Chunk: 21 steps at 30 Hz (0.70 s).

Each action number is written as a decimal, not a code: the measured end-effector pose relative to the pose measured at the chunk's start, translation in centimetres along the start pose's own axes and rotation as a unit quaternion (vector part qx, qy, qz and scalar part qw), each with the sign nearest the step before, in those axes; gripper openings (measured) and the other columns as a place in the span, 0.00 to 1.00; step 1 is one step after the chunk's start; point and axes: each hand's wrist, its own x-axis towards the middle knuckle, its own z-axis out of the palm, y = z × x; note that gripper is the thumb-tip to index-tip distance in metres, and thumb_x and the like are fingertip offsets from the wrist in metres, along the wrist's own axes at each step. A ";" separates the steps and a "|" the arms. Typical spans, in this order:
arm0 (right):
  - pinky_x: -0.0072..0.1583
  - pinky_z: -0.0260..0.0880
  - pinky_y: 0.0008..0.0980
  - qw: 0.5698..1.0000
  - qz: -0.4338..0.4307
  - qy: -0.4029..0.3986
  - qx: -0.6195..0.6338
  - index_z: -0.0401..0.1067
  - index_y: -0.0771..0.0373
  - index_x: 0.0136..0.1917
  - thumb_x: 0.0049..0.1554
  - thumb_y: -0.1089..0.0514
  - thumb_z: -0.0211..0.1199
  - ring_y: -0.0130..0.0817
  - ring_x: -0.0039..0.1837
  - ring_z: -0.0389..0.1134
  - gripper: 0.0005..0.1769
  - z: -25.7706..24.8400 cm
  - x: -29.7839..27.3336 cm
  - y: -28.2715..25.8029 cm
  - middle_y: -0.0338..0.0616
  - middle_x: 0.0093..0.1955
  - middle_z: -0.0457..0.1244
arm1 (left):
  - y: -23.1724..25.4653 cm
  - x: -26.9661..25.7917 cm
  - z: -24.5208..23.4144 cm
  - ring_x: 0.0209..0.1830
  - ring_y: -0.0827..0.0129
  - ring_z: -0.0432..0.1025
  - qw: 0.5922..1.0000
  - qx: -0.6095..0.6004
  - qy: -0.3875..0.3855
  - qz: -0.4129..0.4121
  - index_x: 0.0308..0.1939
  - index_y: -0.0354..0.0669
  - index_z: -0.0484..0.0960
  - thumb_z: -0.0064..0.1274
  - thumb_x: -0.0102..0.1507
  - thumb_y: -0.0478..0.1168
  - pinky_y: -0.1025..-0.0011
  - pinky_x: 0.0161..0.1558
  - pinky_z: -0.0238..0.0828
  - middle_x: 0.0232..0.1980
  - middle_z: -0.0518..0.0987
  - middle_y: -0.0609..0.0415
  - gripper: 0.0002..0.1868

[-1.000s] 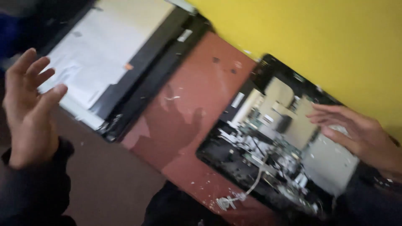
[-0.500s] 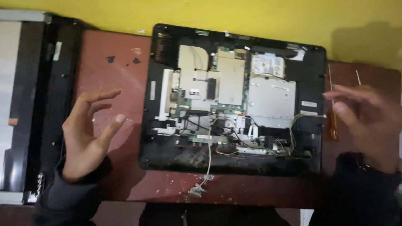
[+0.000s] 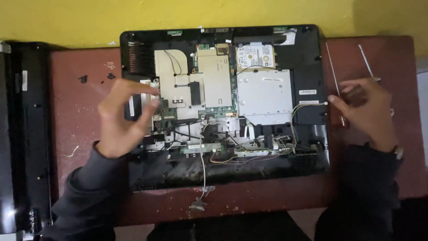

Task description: The person works on the internal components of a disassembled laptop placed on a table. They use a screwdriver to manipulate screws and connectors on the motherboard and other parts.

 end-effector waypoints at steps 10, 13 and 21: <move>0.52 0.69 0.32 0.998 0.061 -0.003 0.031 0.73 0.70 0.64 0.61 0.72 0.76 0.32 0.45 0.65 0.20 1.2 0.2 0.1 0.49 0.51 0.66 | 3.5 -1.4 3.2 0.64 0.52 0.66 0.921 -0.026 -0.362 0.141 0.51 0.51 0.88 0.60 0.49 0.24 0.48 0.58 0.69 0.59 0.75 0.50 0.27; 0.53 0.68 0.30 0.996 0.062 -0.009 0.059 0.72 0.71 0.67 0.62 0.73 0.75 0.32 0.48 0.65 0.23 1.3 0.0 0.9 0.50 0.52 0.66 | 3.0 -2.3 3.8 0.67 0.46 0.62 0.913 -0.018 -0.385 0.132 0.46 0.51 0.89 0.64 0.52 0.31 0.39 0.63 0.61 0.59 0.71 0.47 0.18; 0.51 0.67 0.32 0.998 0.053 0.002 0.031 0.72 0.73 0.70 0.68 0.74 0.73 0.35 0.47 0.65 0.20 1.7 0.3 1.7 0.52 0.49 0.65 | 3.3 -1.8 3.6 0.58 0.51 0.66 0.927 -0.077 -0.341 0.134 0.26 0.42 0.79 0.58 0.51 0.43 0.50 0.56 0.61 0.46 0.74 0.51 0.09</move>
